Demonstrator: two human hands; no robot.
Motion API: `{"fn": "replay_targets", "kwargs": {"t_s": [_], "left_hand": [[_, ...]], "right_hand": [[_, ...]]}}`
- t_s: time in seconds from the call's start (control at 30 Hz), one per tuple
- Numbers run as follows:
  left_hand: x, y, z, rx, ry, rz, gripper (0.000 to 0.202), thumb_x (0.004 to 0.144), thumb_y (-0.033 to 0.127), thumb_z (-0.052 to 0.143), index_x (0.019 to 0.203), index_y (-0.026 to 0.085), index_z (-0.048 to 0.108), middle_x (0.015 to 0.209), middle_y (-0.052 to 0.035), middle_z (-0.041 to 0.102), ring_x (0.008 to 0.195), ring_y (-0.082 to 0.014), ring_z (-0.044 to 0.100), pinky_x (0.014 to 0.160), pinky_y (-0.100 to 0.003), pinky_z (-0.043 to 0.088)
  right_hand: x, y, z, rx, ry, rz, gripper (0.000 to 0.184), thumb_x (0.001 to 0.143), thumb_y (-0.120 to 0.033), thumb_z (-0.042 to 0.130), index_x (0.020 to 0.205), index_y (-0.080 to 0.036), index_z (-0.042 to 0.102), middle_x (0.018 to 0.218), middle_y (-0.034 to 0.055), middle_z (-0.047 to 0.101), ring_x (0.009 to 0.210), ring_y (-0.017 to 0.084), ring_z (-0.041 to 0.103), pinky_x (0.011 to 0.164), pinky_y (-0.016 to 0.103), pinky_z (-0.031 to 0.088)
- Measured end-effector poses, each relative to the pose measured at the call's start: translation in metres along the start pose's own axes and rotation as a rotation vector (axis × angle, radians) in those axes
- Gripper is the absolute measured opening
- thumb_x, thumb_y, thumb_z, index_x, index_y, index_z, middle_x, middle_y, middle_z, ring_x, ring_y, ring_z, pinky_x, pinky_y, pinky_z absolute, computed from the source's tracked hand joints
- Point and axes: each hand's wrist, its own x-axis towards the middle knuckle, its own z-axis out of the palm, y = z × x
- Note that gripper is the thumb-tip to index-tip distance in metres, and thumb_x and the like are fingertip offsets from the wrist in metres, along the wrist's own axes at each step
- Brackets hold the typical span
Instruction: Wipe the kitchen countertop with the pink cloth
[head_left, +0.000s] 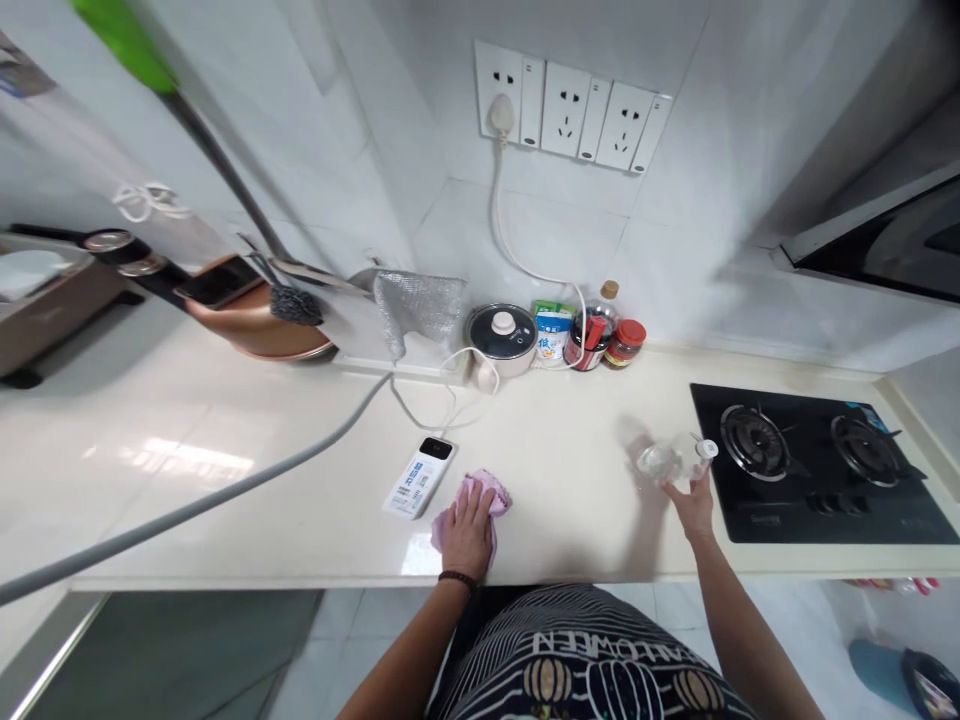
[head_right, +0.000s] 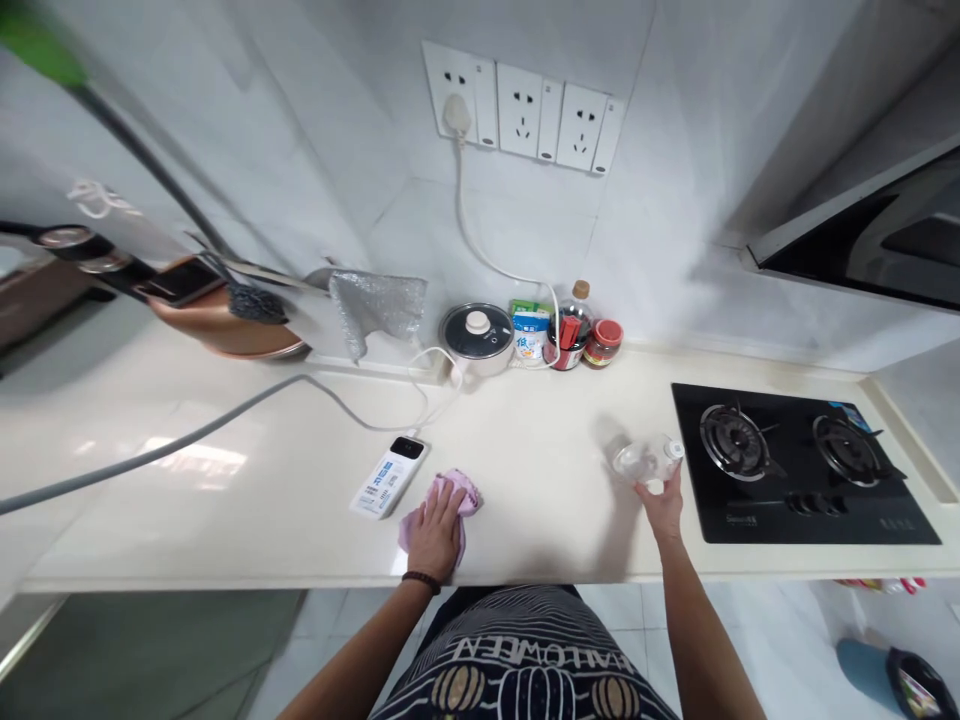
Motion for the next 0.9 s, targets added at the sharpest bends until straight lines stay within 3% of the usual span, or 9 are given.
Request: {"fn": "replay_targets", "kwargs": {"t_s": [0.1, 0.17, 0.37, 0.47, 0.57, 0.7, 0.9], "left_hand": [[0.0, 0.003, -0.003, -0.006, 0.006, -0.002, 0.053, 0.098, 0.017, 0.045, 0.148, 0.023, 0.063, 0.167, -0.012, 0.046, 0.16, -0.034, 0.034, 0.121, -0.053, 0.035], [0.001, 0.004, -0.005, -0.003, 0.01, -0.001, 0.052, 0.1, 0.019, 0.045, 0.148, 0.022, 0.063, 0.167, -0.0123, 0.047, 0.159, -0.0344, 0.036, 0.121, -0.053, 0.034], [0.0, 0.005, -0.005, -0.016, 0.04, -0.005, 0.052, 0.099, 0.019, 0.046, 0.148, 0.021, 0.063, 0.167, -0.0121, 0.047, 0.16, -0.0347, 0.035, 0.121, -0.054, 0.034], [0.0, 0.006, -0.003, -0.024, 0.047, 0.001, 0.052, 0.098, 0.019, 0.047, 0.148, 0.022, 0.063, 0.167, -0.0122, 0.047, 0.16, -0.0343, 0.035, 0.121, -0.053, 0.034], [0.0, 0.006, -0.004, -0.03, 0.045, -0.002, 0.052, 0.099, 0.02, 0.047, 0.148, 0.022, 0.063, 0.167, -0.0128, 0.047, 0.159, -0.0341, 0.036, 0.121, -0.054, 0.034], [0.0, 0.007, -0.007, -0.042, 0.035, -0.015, 0.052, 0.099, 0.02, 0.045, 0.149, 0.021, 0.062, 0.168, -0.0124, 0.046, 0.159, -0.034, 0.035, 0.123, -0.055, 0.033], [0.002, 0.017, -0.011, -0.018, -0.021, -0.073, 0.055, 0.101, 0.026, 0.043, 0.154, 0.022, 0.058, 0.171, -0.0121, 0.039, 0.162, -0.0359, 0.029, 0.127, -0.058, 0.027]], "right_hand": [[0.014, -0.021, 0.012, 0.049, 0.007, 0.065, 0.106, 0.058, -0.063, 0.084, 0.146, -0.015, 0.049, 0.142, 0.0194, 0.065, 0.125, 0.033, 0.064, 0.109, 0.047, 0.051], [0.017, -0.032, 0.018, -0.008, -0.018, 0.003, 0.099, 0.055, -0.061, 0.086, 0.137, -0.015, 0.054, 0.133, 0.0177, 0.068, 0.119, 0.034, 0.066, 0.107, 0.051, 0.051], [-0.014, -0.067, 0.053, -0.464, -0.393, -0.575, 0.075, 0.07, -0.033, 0.075, 0.142, -0.018, 0.058, 0.128, 0.0105, 0.064, 0.121, 0.031, 0.055, 0.109, 0.046, 0.045], [-0.037, -0.08, 0.077, -0.755, -0.48, -0.609, 0.076, 0.067, -0.019, 0.073, 0.143, -0.023, 0.062, 0.124, 0.0096, 0.064, 0.117, 0.03, 0.055, 0.105, 0.042, 0.045], [-0.05, -0.084, 0.093, -0.88, -0.489, -0.588, 0.078, 0.065, -0.014, 0.073, 0.142, -0.024, 0.063, 0.126, 0.0112, 0.064, 0.12, 0.031, 0.054, 0.107, 0.042, 0.043], [-0.047, -0.081, 0.089, -0.809, -0.485, -0.547, 0.077, 0.063, -0.015, 0.072, 0.139, -0.026, 0.063, 0.126, 0.0096, 0.064, 0.12, 0.031, 0.055, 0.107, 0.043, 0.044], [-0.024, -0.067, 0.048, -0.355, -0.366, -0.434, 0.078, 0.063, -0.036, 0.077, 0.138, -0.024, 0.058, 0.134, 0.008, 0.064, 0.127, 0.031, 0.055, 0.117, 0.049, 0.043]]}}
